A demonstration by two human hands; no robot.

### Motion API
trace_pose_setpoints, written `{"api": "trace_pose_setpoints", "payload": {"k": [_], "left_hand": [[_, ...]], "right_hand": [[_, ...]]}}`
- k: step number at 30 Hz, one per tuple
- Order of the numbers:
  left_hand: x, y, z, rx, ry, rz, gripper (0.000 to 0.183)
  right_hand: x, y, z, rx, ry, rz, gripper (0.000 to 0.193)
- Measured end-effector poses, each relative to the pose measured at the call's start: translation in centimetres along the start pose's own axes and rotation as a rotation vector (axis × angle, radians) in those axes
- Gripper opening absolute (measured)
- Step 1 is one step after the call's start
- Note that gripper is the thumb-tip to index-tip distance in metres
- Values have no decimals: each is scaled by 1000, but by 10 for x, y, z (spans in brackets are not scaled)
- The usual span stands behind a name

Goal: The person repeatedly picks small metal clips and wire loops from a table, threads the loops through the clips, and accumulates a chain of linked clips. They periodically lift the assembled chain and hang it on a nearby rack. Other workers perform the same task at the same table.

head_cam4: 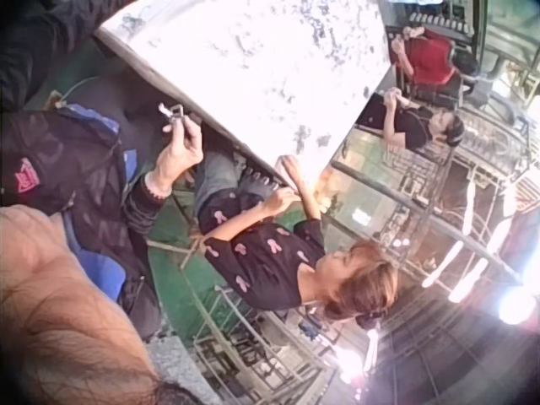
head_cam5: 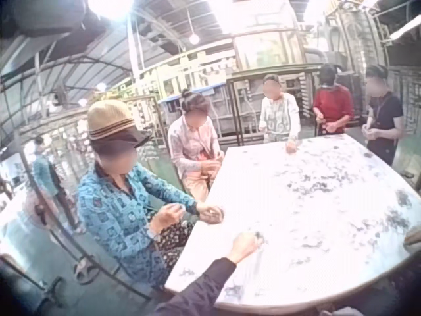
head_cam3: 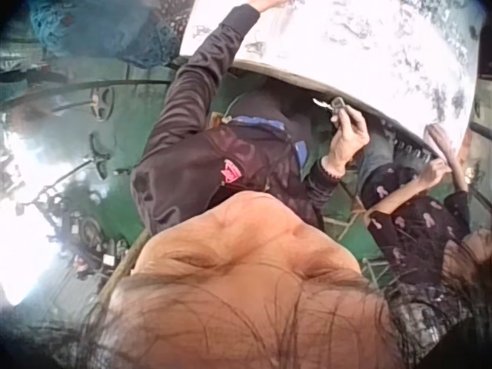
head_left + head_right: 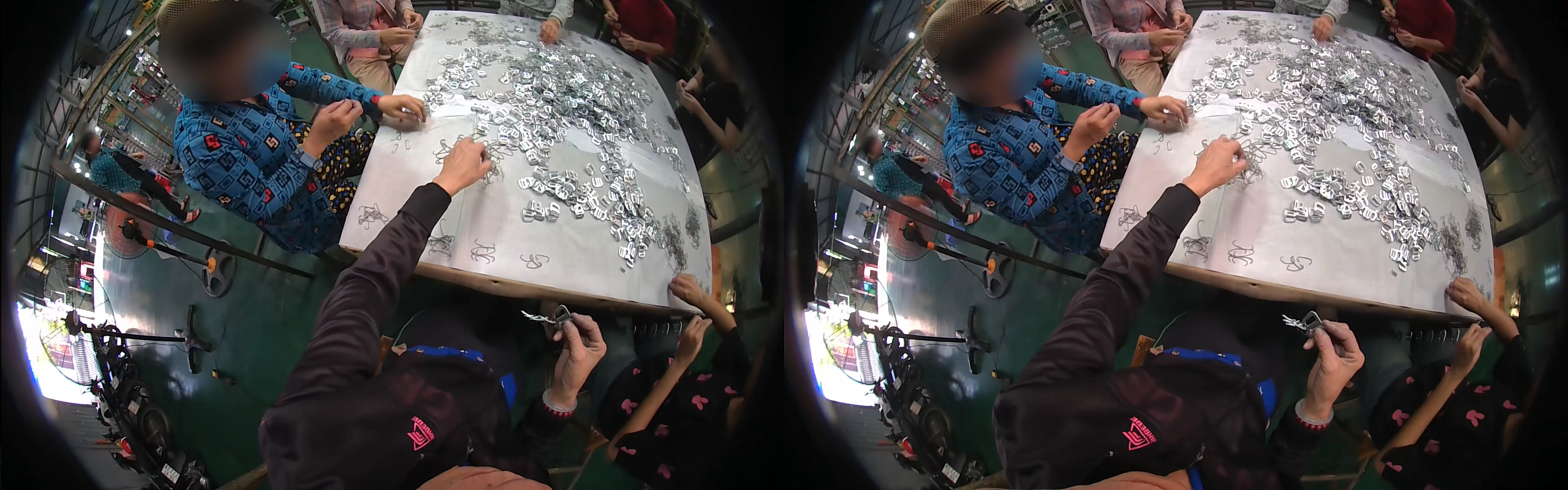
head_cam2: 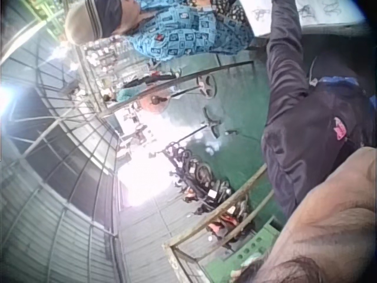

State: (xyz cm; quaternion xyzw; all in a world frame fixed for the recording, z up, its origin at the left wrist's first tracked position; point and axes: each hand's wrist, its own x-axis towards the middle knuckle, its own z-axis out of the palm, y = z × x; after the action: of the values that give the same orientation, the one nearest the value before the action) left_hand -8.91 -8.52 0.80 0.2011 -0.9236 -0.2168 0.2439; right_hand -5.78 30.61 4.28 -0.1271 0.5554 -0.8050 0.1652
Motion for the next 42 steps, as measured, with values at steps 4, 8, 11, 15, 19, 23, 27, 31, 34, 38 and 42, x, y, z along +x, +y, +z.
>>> {"api": "trace_pose_setpoints", "payload": {"k": [4,8,11,15,19,23,27,31,34,38,42], "left_hand": [[4,-7,5,-74,82,-20,19],[7,-19,15,-19,-32,-35,16],[-2,-25,22,143,-170,-34,15],[-4,-27,18,-85,-160,9,17],[-5,-16,14,-167,-334,-133,24],[-9,-17,15,-246,-443,-231,25],[-11,-29,16,-451,-555,-198,38],[-18,-36,15,164,-534,-36,42],[-19,-39,14,109,-537,-98,40],[-14,-40,9,38,-503,-37,35],[-9,-38,6,-113,-542,-71,39]], "right_hand": [[-7,-1,-4,-23,-19,-3,13],[-8,-1,-4,-8,-4,9,13],[-8,0,-2,1,-12,12,13],[-7,-1,-1,2,-8,15,13],[-6,-3,-1,-36,10,11,12],[-5,-2,0,-23,12,10,12],[-5,-1,0,-41,-7,34,12],[-4,0,1,-51,-10,43,12],[-3,0,3,-60,6,53,12],[-4,-1,5,-70,-3,52,12],[-6,-3,5,-64,15,37,12]]}}
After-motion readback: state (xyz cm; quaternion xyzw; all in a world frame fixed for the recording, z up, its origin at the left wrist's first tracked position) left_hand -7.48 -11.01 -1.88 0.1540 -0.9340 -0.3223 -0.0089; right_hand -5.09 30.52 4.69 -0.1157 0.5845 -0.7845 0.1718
